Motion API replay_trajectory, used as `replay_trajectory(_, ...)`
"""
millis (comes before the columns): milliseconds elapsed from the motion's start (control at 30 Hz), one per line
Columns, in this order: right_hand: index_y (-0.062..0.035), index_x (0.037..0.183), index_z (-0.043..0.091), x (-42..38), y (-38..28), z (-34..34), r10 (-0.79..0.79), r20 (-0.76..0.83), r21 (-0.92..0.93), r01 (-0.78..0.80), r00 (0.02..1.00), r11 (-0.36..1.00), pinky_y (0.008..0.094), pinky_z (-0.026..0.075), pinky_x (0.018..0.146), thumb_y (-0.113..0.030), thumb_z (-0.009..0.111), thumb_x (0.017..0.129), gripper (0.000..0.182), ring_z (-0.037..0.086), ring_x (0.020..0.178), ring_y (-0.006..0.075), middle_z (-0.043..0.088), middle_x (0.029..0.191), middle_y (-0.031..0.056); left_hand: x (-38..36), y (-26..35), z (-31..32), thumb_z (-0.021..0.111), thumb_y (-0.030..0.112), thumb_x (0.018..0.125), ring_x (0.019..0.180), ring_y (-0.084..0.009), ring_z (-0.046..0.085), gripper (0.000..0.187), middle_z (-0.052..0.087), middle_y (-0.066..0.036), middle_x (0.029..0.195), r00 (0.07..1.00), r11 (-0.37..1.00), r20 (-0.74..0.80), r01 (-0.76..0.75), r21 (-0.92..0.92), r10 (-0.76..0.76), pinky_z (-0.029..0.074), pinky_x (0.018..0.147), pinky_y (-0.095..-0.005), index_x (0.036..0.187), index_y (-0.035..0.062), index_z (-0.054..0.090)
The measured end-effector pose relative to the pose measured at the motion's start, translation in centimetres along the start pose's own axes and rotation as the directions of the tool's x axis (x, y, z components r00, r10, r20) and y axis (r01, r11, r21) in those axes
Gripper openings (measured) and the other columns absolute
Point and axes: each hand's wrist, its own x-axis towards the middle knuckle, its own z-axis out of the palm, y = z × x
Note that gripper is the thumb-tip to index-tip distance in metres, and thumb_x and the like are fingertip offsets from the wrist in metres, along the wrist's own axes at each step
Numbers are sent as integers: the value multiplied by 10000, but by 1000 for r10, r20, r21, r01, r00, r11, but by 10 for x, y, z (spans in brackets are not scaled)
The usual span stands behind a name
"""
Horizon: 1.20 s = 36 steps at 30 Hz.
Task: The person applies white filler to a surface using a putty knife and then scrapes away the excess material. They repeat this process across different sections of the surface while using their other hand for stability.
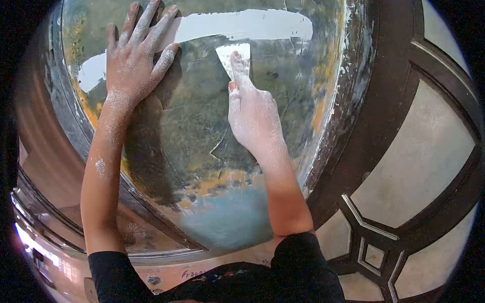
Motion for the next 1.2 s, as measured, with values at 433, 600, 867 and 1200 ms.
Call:
replay_trajectory(433,-159,1529,429,10,-10,-8,47,-35,67,-44,998,997,398,512,792,-197,465,1035,497,677,769,351,674,993,298,-3,1,0,580,461,914,1530,-395,208,693,295,-144,1638,1000,1000,-18,0,-15,-1,145,1216,-625,1538,202,423)
replay_trajectory(600,-113,1509,448,2,-1,0,-10,-83,80,17,997,997,380,505,876,-184,459,1035,480,687,908,373,587,1313,303,-4,-1,5,596,474,903,1528,-400,208,720,293,-143,1640,1000,999,-4,-4,-47,4,138,1218,-624,1545,206,412)
replay_trajectory(867,-144,1530,408,1,11,15,-75,-177,181,107,981,978,499,507,847,-208,482,1024,516,608,978,534,641,1079,339,-12,-3,21,514,541,983,1538,-290,222,618,277,9,1665,993,998,-112,-35,52,41,170,1219,-630,1558,357,380)
replay_trajectory(1200,-72,1569,333,-105,100,43,37,43,274,-47,998,961,344,515,747,-100,507,1008,588,637,741,210,605,1377,242,-43,21,16,537,495,973,1558,-305,156,638,233,-11,1682,1000,1000,25,-3,-16,4,136,1217,-641,1572,365,358)
